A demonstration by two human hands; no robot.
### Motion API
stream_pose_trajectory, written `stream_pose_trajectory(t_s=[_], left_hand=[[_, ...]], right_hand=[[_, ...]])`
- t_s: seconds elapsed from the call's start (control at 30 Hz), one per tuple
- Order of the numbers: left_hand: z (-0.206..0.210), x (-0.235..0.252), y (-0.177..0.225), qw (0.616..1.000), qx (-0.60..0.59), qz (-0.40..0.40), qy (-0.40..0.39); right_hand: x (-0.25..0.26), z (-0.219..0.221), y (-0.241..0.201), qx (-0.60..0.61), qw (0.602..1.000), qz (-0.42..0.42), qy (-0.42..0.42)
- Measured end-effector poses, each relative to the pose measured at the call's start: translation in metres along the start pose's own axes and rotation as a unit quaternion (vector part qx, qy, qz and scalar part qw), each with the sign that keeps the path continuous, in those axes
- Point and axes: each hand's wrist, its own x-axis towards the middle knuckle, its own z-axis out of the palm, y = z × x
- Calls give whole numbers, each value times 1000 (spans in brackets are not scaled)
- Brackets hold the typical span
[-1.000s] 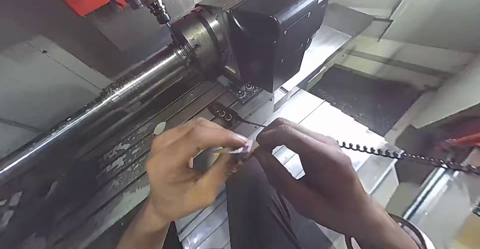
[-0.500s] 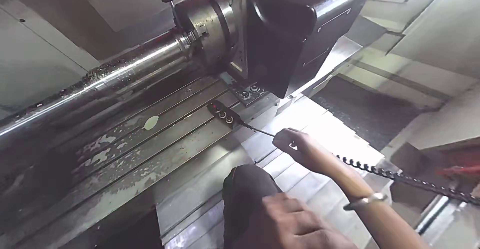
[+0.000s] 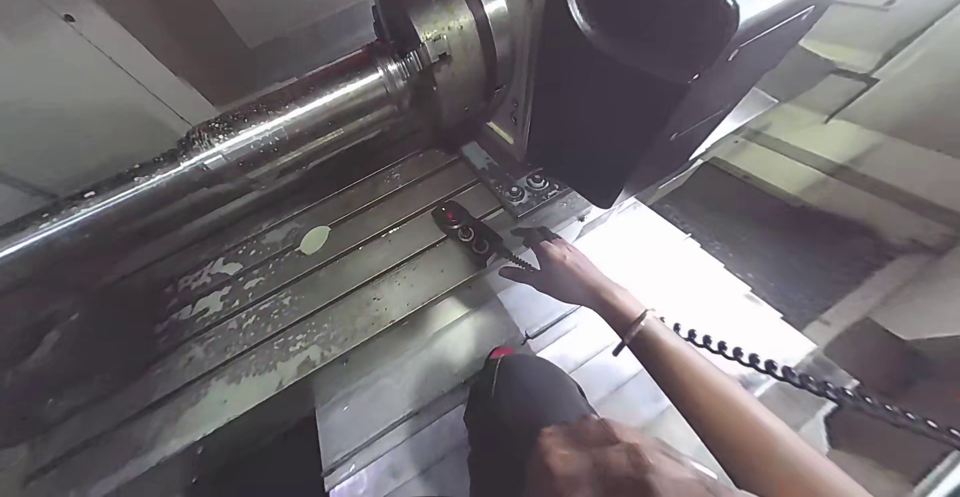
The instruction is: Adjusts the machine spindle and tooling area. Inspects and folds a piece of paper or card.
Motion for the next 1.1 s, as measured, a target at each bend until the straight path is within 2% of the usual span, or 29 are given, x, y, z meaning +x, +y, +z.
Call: stream_pose_trajectory(t_s=[0.1, 0.17, 0.23, 0.27, 0.47, 0.77, 1.1], left_hand=[[-10, -5, 0, 989, -83, -85, 82], [-16, -7, -3, 963, -134, -159, 172], [-18, -5, -10, 921, -247, -165, 252], [-18, -3, -12, 911, -272, -159, 267], [-15, 3, -11, 892, -304, -150, 299], [-5, 11, -2, 888, -259, -186, 331], [-1, 12, 3, 886, -246, -200, 338]], right_hand=[[0, 5, -5, -11, 1000, 15, -14], [-8, 7, -7, 0, 1000, 7, -3], [-19, 9, -6, 13, 999, -15, 33], [-25, 7, -7, 15, 998, -24, 50], [-81, -4, -12, 82, 990, -34, 111], [-167, 2, -16, 241, 953, -82, 162], [-205, -10, -47, 325, 902, -181, 218]])
